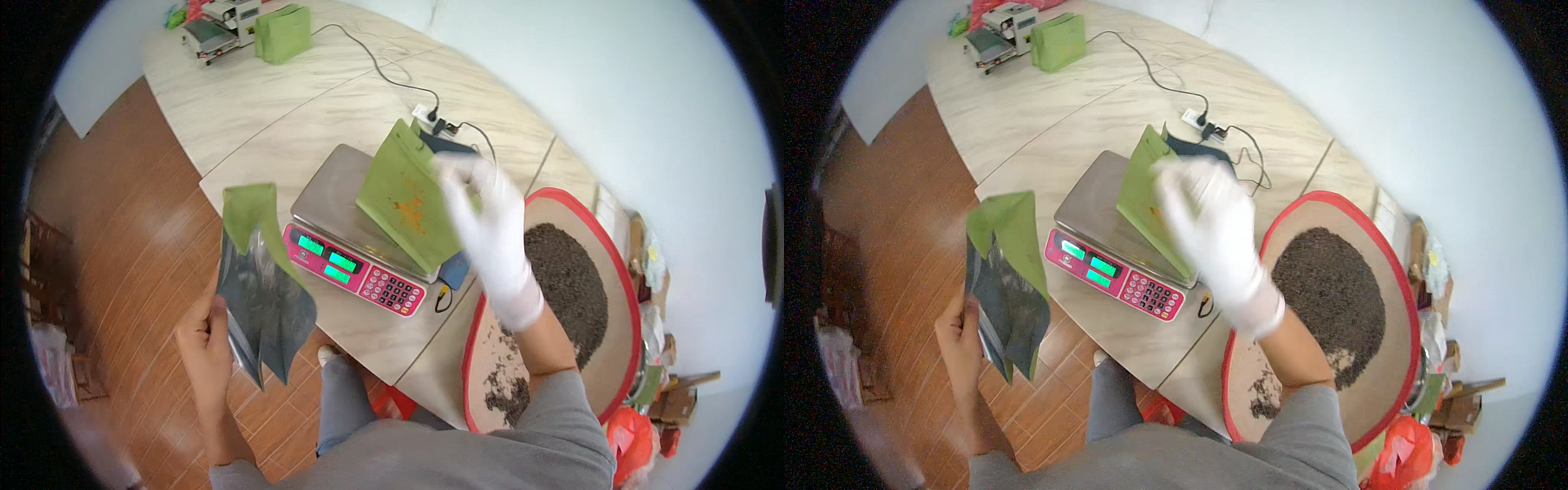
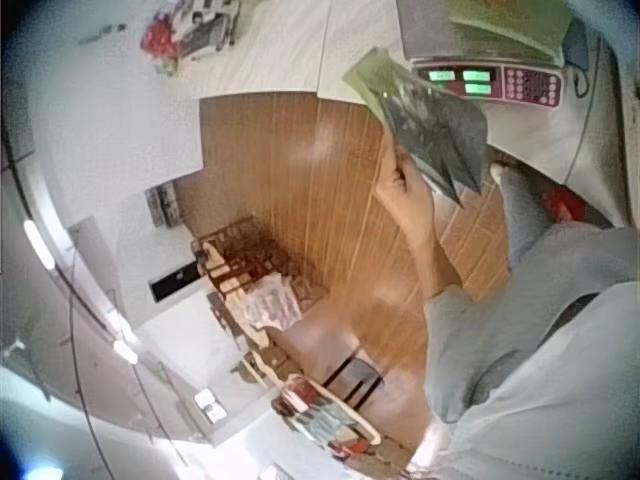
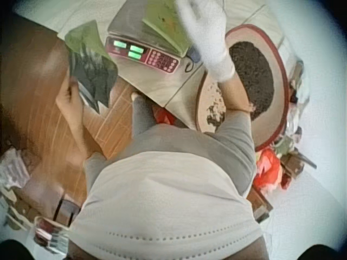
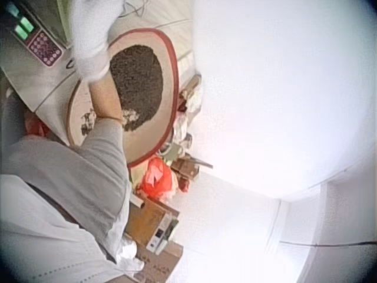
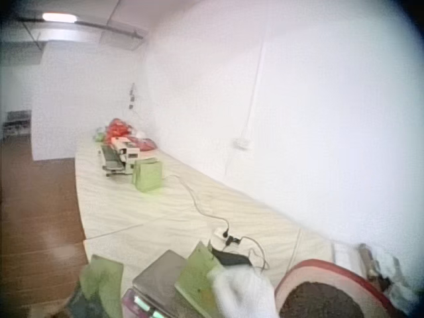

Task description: The person sorts dried tea leaves by hand on a large flat tray, picking out stems and debris, then transfers the sorted leaves into a green bag and weighs it on a digital scale.

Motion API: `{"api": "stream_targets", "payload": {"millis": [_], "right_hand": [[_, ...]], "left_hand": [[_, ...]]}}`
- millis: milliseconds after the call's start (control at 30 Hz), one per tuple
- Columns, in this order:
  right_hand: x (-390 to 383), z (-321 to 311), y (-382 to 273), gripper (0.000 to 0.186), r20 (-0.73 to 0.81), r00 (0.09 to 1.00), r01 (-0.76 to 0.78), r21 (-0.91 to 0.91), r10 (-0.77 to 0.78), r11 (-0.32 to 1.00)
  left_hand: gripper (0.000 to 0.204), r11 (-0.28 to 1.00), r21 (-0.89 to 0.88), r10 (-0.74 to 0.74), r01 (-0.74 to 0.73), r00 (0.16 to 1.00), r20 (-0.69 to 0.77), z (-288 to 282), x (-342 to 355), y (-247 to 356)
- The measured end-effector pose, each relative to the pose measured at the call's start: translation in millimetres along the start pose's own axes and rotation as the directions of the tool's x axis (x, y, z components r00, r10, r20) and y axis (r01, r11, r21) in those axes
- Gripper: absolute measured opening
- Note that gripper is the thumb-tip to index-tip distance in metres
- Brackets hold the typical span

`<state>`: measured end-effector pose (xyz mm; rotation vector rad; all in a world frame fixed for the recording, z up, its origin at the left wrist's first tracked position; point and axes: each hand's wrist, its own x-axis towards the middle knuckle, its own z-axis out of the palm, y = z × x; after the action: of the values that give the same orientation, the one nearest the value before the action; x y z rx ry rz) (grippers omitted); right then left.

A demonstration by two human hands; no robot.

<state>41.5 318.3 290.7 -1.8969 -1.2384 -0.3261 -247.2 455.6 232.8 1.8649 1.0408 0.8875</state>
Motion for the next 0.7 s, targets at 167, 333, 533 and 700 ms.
{"api": "stream_targets", "payload": {"millis": [167,333,533,700], "right_hand": [[47.6,38.9,75.0,0.028,-0.106,0.958,-0.286,-0.315,0.266,0.905],[50.8,74.2,81.0,0.024,-0.035,0.896,-0.438,-0.247,0.443,0.865],[54.9,65.7,86.5,0.016,-0.051,0.889,-0.456,-0.164,0.455,0.875],[63.5,30.3,106.6,0.018,0.168,0.793,-0.539,-0.255,0.586,0.803]], "left_hand": [[0.019,0.993,0.008,-0.12,0.121,0.977,0.179,-30.5,36.8,-7.2],[0.019,0.993,0.021,-0.121,0.119,0.972,0.199,-43.9,55.9,-21.6],[0.023,0.982,0.039,-0.188,0.184,0.947,0.259,-60.3,75.5,-14.8],[0.018,0.979,0.035,-0.202,0.199,0.95,0.238,-64.0,83.3,-8.5]]}}
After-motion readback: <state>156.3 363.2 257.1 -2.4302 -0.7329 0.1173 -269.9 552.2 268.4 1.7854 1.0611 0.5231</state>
